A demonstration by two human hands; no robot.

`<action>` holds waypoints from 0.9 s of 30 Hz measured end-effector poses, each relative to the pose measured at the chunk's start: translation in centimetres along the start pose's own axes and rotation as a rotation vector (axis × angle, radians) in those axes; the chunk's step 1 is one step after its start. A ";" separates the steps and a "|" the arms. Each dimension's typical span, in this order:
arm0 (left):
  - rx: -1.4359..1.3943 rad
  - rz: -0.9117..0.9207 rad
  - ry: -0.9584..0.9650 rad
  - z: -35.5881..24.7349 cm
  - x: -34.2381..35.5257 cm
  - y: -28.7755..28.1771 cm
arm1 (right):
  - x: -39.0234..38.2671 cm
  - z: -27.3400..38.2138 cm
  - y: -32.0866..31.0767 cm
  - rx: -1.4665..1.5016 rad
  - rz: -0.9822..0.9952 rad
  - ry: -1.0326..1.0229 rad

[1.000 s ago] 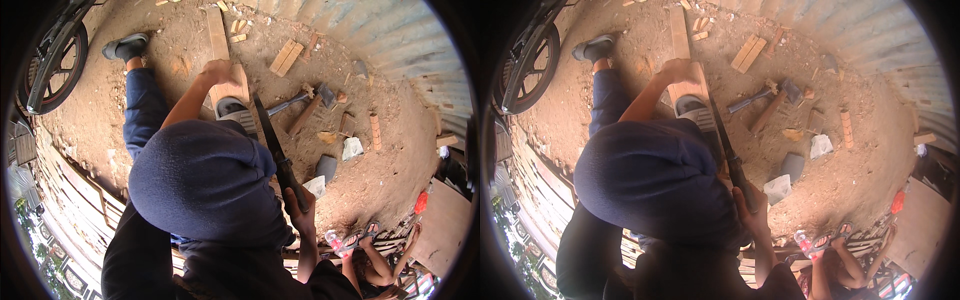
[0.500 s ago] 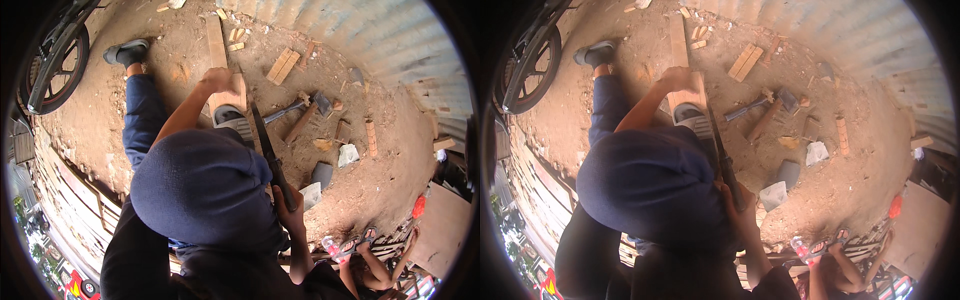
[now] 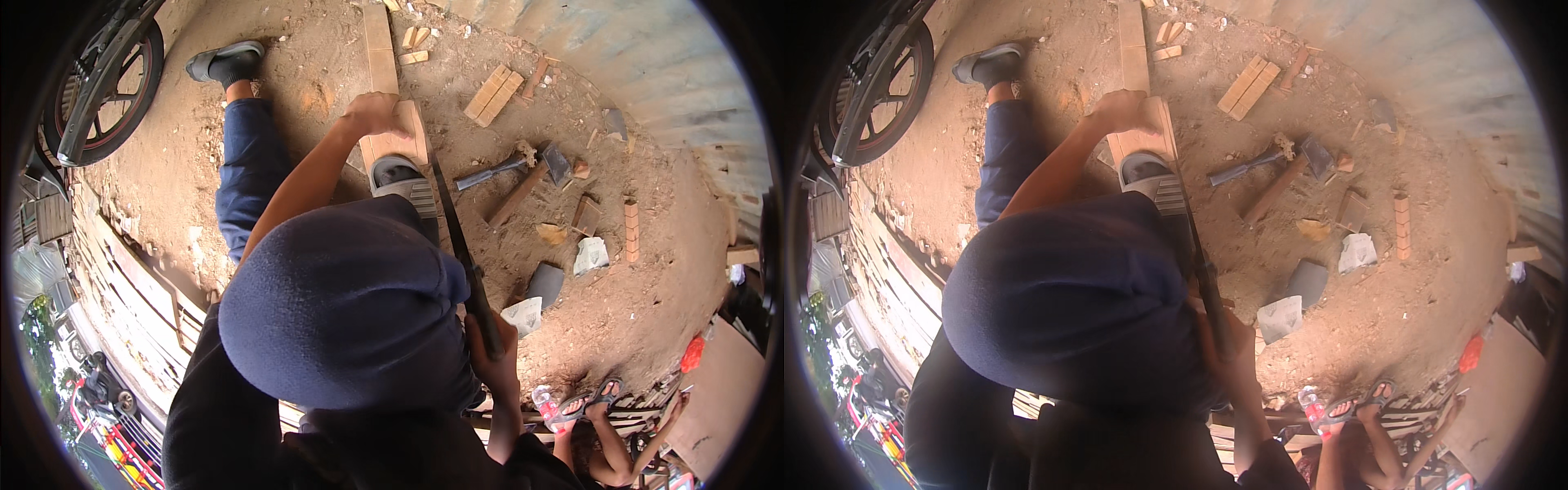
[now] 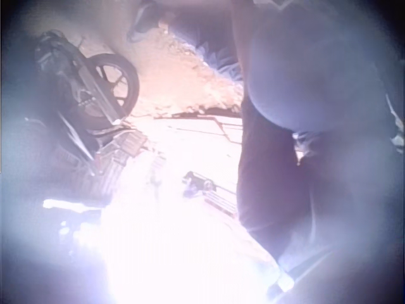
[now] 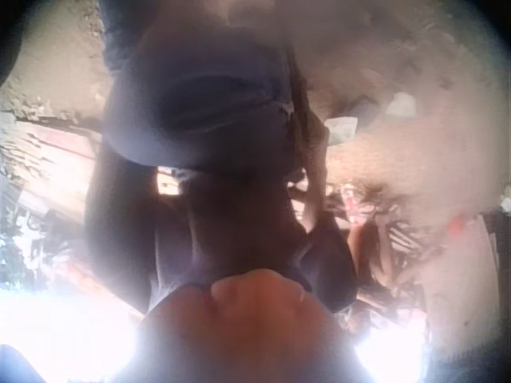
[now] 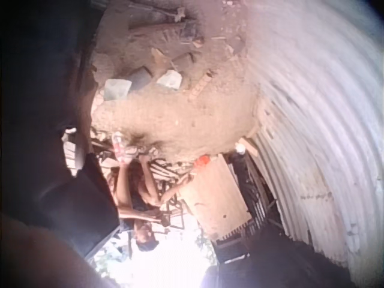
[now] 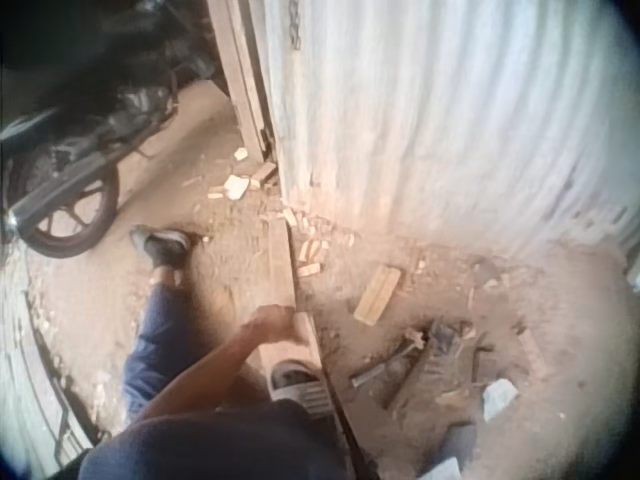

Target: The person sits on the ground and uses a hand saw to cut a small piece of wood. They reposition the wood and continue sawing until the piece is separated.

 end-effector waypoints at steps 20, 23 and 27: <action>0.069 -0.034 0.021 -1.5 0.2 -1.0 | 8.3 0.1 1.8 0.071 -0.012 -0.093; 0.073 0.004 -0.023 -0.8 0.3 -0.4 | 5.5 0.8 0.0 0.033 0.012 -0.143; 0.145 -0.024 0.034 -0.9 0.6 0.2 | 6.7 0.3 1.1 0.031 -0.016 -0.123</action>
Point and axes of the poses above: each hand's wrist, its own x-axis towards the middle knuckle, its own y-axis out of the palm, z = x × y, the point moved 8 cm from there along x, towards the middle knuckle, and after that the axes turned 1 degree about y, right-handed, at the moved point
